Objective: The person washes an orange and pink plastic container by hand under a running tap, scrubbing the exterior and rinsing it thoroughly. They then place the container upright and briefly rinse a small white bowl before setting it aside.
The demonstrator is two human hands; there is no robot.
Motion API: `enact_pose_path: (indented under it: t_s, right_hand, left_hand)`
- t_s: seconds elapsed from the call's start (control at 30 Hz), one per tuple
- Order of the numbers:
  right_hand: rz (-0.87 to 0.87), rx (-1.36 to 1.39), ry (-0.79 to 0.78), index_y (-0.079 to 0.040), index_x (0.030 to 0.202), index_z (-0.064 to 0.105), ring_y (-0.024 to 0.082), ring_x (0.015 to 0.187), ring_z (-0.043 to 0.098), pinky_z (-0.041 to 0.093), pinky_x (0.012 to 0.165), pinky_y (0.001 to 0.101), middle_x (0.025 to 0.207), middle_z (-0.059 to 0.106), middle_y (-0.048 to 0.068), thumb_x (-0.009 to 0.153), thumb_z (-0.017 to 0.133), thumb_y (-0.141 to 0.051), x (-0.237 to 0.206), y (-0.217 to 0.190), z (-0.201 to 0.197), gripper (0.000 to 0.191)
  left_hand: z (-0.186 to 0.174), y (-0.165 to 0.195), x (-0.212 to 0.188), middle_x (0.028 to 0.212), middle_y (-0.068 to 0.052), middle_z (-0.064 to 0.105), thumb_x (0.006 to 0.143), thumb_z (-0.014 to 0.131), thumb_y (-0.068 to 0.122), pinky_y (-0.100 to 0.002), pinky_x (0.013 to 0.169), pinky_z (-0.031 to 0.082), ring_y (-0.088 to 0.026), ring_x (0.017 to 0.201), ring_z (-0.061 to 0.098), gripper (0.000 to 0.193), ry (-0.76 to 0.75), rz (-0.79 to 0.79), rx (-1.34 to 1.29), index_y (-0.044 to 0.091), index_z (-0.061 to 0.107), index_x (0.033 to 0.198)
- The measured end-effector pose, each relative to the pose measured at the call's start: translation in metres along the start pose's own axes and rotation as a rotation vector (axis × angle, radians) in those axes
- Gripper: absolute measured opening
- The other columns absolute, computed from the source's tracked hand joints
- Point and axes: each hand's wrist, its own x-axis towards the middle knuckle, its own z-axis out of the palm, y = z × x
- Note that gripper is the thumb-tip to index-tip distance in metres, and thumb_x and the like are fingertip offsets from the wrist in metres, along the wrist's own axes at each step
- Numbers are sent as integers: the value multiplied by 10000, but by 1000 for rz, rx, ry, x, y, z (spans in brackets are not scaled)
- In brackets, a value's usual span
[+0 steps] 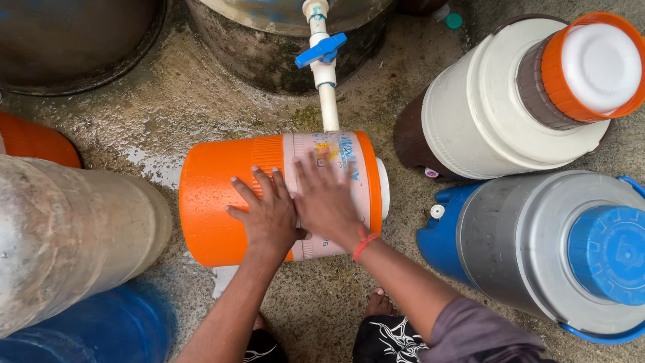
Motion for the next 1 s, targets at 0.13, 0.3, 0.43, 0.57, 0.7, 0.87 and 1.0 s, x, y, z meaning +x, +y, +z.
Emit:
enact_pose_path:
  t_s: [0.13,0.3,0.43,0.57,0.7,0.87,1.0]
  right_hand:
    - [-93,-7,-95,-284,1401,551,284,1508,382,219,1192,638,1480,554,36,1012,490,-435,6,43,1,422]
    - [411,75,-103,-133,1489,523,388,1319,502,299,1061,707,1367,620,145,997,495,-450,3,94,5,586]
    - [307,-180,-332,-97,1409,600,445,1376,513,309,1086,762,1408,599,272,1052,437,-433,5,28,6,517]
    - [-158,204,107,47,1482,511,396,1488,394,325,1220,481,1556,481,271,916,570,-248,5,-13,5,641]
    - [180,211,-245,-27,1390,545,360,1448,417,365,1192,457,1462,534,162,927,610,-614,10,59,-8,750]
    - [297,-96,-92,-17,1420,562,445,1283,499,307,1004,707,1473,497,243,1008,432,-432,13,61,-15,599]
    - [-274,-584,81,-184,1415,570,217,1484,457,219,1153,267,1554,527,81,937,545,-554,15,4,-2,605]
  left_hand:
    - [1,-2,0,1613,-264,153,515,917,709,-809,909,396,-639,1425,130,1454,-51,13,-44,63,197,1601]
    - [3,-1,-2,1610,-281,172,527,911,708,-820,900,391,-662,1410,141,1443,-14,11,-15,50,208,1601]
    - [5,0,-1,1624,-286,176,527,905,719,-821,903,380,-666,1414,136,1458,-21,6,9,49,199,1613]
    - [7,-3,0,1628,-222,198,576,876,693,-811,880,396,-620,1418,161,1336,73,-13,-15,144,222,1603]
    - [4,-2,-3,1649,-212,142,523,876,751,-796,943,374,-603,1452,112,1434,-39,0,-49,134,181,1616]
    - [-8,3,-9,1640,-237,138,548,879,747,-797,967,359,-620,1444,102,1442,-64,-22,-30,93,168,1619]
    - [-12,1,-10,1644,-228,135,542,886,725,-804,954,369,-623,1446,95,1455,-62,-22,-40,93,153,1629]
